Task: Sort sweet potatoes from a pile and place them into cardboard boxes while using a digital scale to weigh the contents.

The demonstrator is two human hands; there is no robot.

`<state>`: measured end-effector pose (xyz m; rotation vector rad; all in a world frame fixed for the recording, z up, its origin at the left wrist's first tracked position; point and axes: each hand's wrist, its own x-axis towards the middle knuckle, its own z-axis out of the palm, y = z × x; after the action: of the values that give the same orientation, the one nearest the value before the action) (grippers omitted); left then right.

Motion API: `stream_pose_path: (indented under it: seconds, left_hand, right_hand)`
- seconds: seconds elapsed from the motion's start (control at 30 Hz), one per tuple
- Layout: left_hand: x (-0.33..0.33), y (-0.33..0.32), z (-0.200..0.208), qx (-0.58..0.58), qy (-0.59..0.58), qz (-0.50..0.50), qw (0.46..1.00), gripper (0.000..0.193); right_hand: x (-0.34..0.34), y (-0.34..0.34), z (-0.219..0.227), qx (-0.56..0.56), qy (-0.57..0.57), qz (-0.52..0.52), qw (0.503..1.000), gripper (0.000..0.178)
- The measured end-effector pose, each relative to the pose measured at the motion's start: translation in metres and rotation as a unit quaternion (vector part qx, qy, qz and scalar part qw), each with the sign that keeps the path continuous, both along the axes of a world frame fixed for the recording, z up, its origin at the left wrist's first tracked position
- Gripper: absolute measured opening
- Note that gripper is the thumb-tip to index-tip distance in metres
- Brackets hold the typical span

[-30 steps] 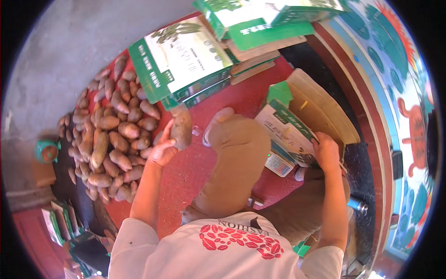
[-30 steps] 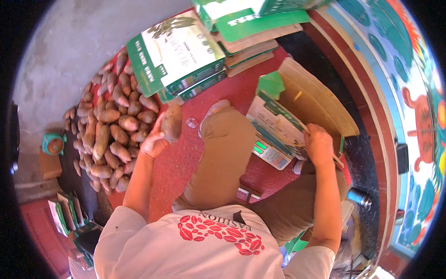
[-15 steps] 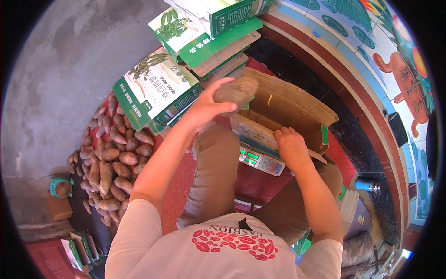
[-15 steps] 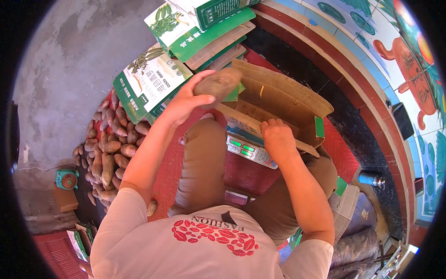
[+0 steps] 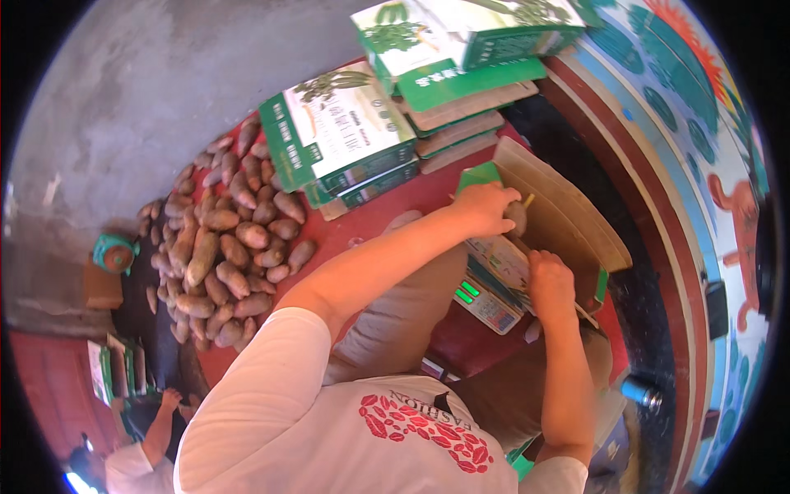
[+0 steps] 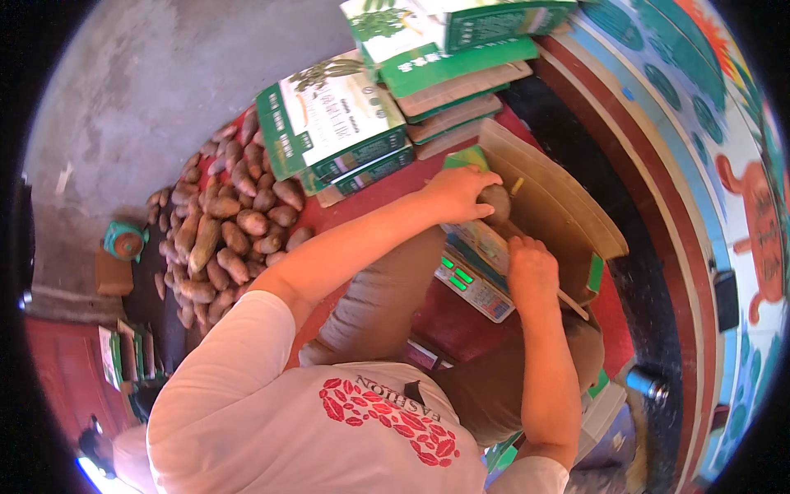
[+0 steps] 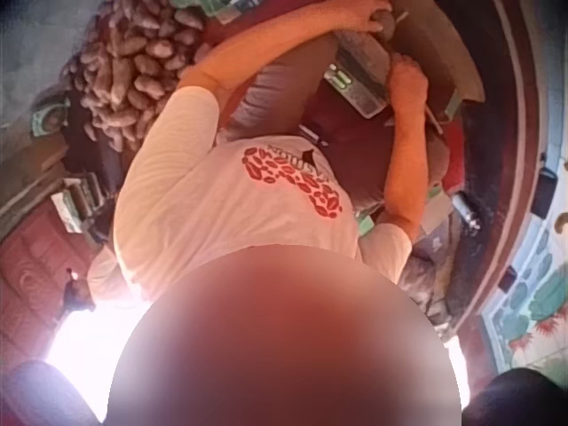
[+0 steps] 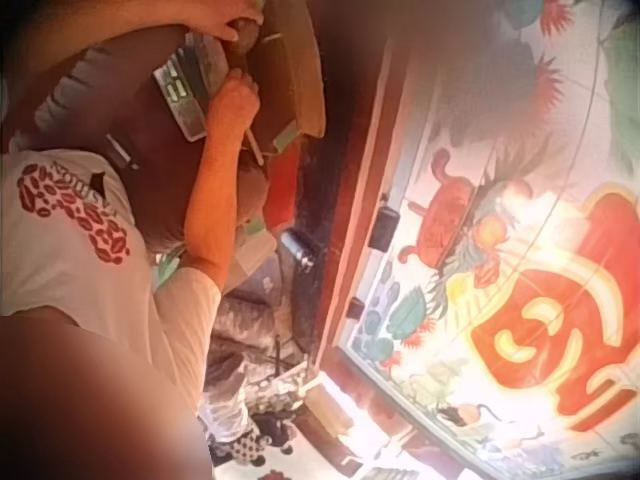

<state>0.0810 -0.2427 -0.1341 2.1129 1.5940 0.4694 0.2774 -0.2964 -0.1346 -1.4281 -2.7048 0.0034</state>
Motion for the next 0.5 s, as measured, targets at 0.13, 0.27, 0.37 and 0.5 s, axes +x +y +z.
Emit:
stream_pose_path:
  seconds: [0.13,0.27,0.37,0.5]
  left_hand:
    - [-0.037,-0.026,0.012,0.052,-0.094,0.005,0.994,0.032]
    - [-0.105,-0.074,-0.006,0.23,-0.187,0.071,0.952,0.021]
    - [-0.168,-0.123,-0.05,0.124,-0.222,0.216,0.943,0.022]
    - [-0.237,-0.213,-0.12,-0.027,-0.158,0.419,0.894,0.018]
  right_hand:
    - [0.002,0.003,-0.001,0.011,0.015,-0.012,1.0,0.008]
    - [0.006,0.008,-0.009,0.026,0.016,-0.005,1.0,0.009]
    - [0.0,0.01,-0.007,0.048,0.007,-0.016,0.999,0.008]
    - [-0.001,0.011,-0.007,0.016,0.004,-0.043,0.999,0.008]
